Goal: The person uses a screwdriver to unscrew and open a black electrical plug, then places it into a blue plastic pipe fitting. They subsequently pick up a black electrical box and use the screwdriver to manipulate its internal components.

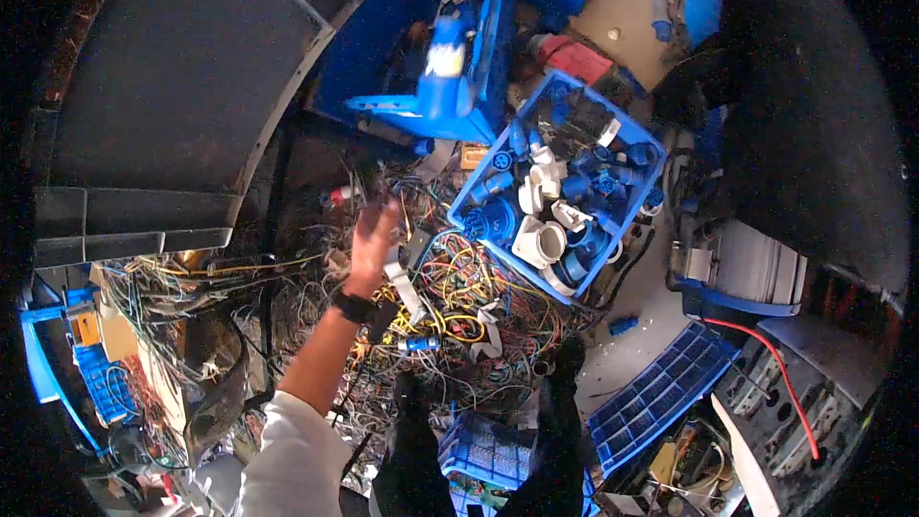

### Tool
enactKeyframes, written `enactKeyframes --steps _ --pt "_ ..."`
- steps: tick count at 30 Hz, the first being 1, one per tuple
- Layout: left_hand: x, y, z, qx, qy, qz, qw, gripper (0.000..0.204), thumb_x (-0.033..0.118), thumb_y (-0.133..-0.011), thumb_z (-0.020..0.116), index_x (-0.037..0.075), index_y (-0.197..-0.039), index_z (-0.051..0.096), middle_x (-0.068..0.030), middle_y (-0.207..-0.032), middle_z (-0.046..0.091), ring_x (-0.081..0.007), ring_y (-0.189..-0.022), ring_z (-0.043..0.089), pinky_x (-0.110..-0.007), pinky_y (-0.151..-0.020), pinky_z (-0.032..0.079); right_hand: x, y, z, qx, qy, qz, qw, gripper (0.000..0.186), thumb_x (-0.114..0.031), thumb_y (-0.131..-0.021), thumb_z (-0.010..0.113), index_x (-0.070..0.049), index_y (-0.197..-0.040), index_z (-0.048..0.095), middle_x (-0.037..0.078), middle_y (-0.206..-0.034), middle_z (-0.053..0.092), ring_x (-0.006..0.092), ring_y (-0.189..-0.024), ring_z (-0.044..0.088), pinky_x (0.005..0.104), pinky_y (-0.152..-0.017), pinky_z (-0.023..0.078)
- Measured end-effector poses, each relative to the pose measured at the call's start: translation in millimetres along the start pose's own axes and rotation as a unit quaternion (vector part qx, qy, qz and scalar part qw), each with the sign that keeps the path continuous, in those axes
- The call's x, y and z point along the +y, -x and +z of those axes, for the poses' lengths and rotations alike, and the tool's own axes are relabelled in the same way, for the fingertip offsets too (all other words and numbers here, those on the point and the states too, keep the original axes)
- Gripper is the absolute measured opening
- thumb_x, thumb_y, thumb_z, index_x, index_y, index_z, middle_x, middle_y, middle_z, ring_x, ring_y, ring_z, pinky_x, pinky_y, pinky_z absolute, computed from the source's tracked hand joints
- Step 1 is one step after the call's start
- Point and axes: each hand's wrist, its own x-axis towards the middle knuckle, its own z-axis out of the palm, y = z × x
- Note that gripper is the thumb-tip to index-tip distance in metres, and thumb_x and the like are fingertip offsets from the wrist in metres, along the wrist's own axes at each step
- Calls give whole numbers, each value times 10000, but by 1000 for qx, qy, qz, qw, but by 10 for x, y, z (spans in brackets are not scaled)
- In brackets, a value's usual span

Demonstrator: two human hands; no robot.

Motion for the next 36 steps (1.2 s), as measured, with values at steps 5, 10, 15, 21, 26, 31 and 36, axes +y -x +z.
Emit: enactKeyframes --steps 5,10,15,21,26,31,36 --pt "-2785 524 -819 -8 -356 -33 934 452 282 -750 749 25 -1092 601 -161 -1046 660 -338 -960 640 -405 -830 501 66 -37 149 17 29 16 999 216 -141 -904 620 -44 -1089 563 42 -879 614 106 -672 528 261 -578 438" --pt "-3693 1276 -1306 -149 -495 -81 852 617 241 -701 761 55 -1236 515 -176 -1189 566 -354 -1109 549 -440 -934 460 215 -329 215 14 62 54 997 223 -139 -905 619 -43 -1097 560 44 -893 613 108 -687 529 263 -589 439" --pt "-4302 1423 -1169 -250 -640 39 725 581 176 -757 663 71 -1296 472 -121 -1282 496 -300 -1247 430 -486 -1040 346 374 -483 314 25 84 83 993 229 -138 -907 617 -41 -1106 558 46 -906 612 111 -701 530 264 -599 441" --pt "-4706 1456 -1083 -242 -749 3 617 387 107 -840 529 74 -1226 523 -89 -1252 511 -271 -1192 454 -509 -956 384 429 -566 408 26 100 93 990 237 -137 -909 615 -40 -1116 555 48 -922 610 113 -719 532 266 -612 443" --pt "-4751 1497 -1378 -214 -649 -24 729 424 129 -806 601 54 -1215 520 -151 -1111 561 -330 -1054 539 -423 -928 430 366 -646 530 1 106 72 992 243 -136 -910 613 -39 -1125 552 49 -935 609 115 -733 533 267 -622 445" --pt "-3657 1295 -1539 -100 -355 -112 923 565 237 -749 749 47 -1227 516 -180 -1048 612 -368 -956 611 -434 -826 499 229 -809 920 -26 92 12 995 250 -134 -912 612 -38 -1134 550 51 -949 608 117 -748 534 269 -633 447" --pt "-2441 1545 -1938 -59 -303 -140 941 518 340 -660 837 3 -1004 648 -111 -875 690 -181 -798 663 -342 -757 525 -296 -1342 1880 -119 91 -60 987 256 -133 -913 610 -37 -1142 547 53 -962 606 119 -763 536 270 -643 449"
